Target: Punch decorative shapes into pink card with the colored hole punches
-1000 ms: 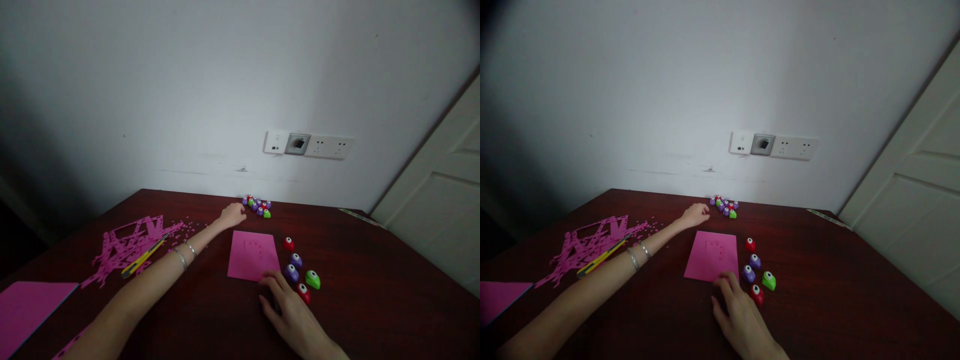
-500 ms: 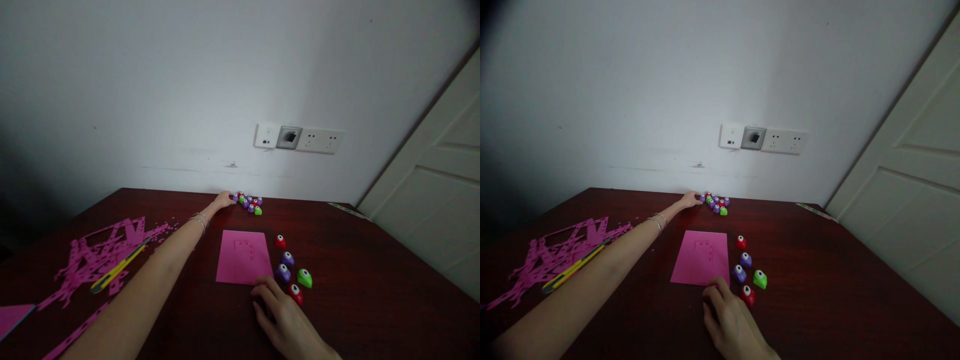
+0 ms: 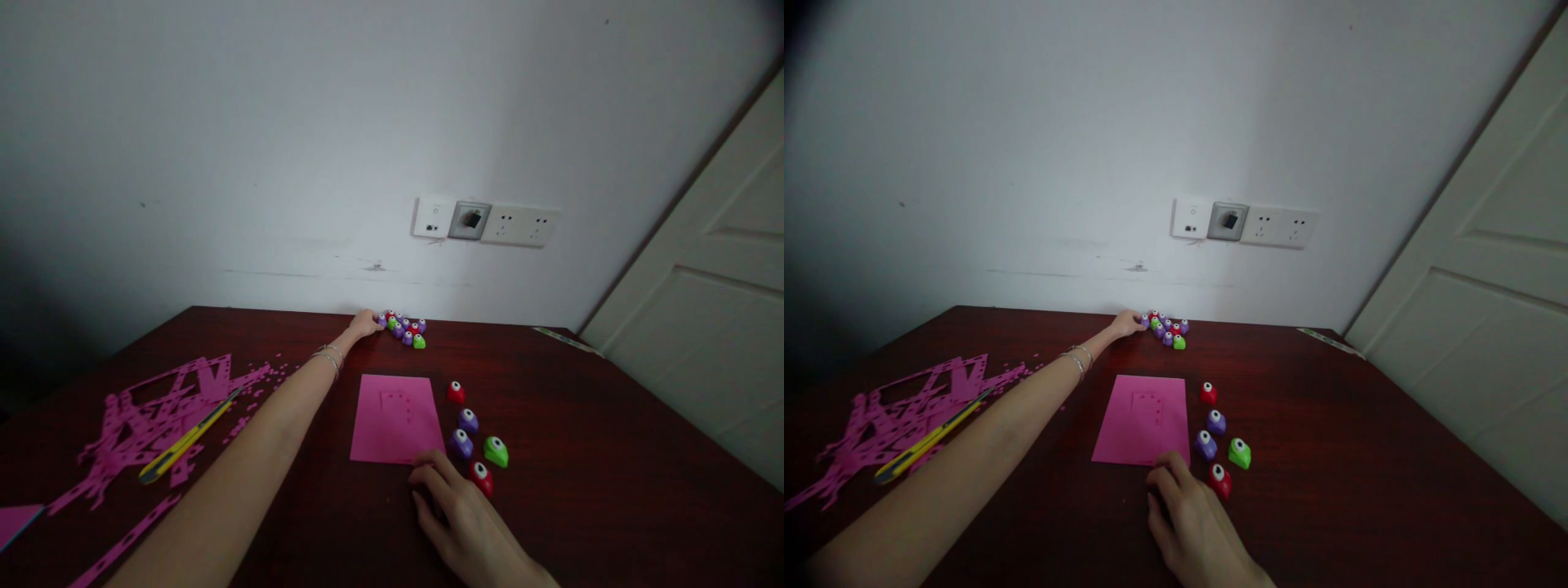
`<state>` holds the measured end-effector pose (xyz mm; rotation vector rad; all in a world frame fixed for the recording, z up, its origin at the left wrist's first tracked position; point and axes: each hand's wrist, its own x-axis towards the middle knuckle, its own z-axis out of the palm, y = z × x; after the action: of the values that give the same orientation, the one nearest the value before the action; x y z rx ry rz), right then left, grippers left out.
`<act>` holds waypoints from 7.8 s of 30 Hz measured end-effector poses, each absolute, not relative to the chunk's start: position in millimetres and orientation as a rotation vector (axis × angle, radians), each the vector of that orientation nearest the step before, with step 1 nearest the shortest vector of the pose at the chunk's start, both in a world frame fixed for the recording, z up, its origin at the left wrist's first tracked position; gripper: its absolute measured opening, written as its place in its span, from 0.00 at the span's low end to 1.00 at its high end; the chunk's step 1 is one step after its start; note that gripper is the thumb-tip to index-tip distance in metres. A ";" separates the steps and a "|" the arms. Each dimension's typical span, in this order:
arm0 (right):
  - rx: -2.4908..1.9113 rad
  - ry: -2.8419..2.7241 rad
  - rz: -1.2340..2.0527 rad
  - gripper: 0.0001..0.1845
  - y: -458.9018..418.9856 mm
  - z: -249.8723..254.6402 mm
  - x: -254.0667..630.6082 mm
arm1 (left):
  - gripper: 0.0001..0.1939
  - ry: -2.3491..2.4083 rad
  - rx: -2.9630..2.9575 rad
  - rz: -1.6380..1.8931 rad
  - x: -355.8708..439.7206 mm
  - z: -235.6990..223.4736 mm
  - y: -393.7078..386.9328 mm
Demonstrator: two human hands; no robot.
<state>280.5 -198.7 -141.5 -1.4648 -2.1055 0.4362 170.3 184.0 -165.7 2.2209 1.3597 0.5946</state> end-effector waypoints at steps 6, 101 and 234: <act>-1.479 -2.088 0.505 0.11 -198.5 -140.1 280.3 | 0.13 1.346 2.222 0.694 168.0 -150.7 172.1; -1.700 -1.906 0.457 0.10 -152.2 -113.2 325.0 | 0.16 0.979 2.345 0.239 122.9 -138.2 -6.7; -1.684 -1.999 0.374 0.12 -153.2 -125.6 313.0 | 0.49 0.732 2.664 -0.176 118.6 -109.1 -49.4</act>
<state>313.0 -153.2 -125.6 -1.6842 -1.9988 0.3738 118.6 -49.4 -109.1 2.6643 0.7315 -0.1756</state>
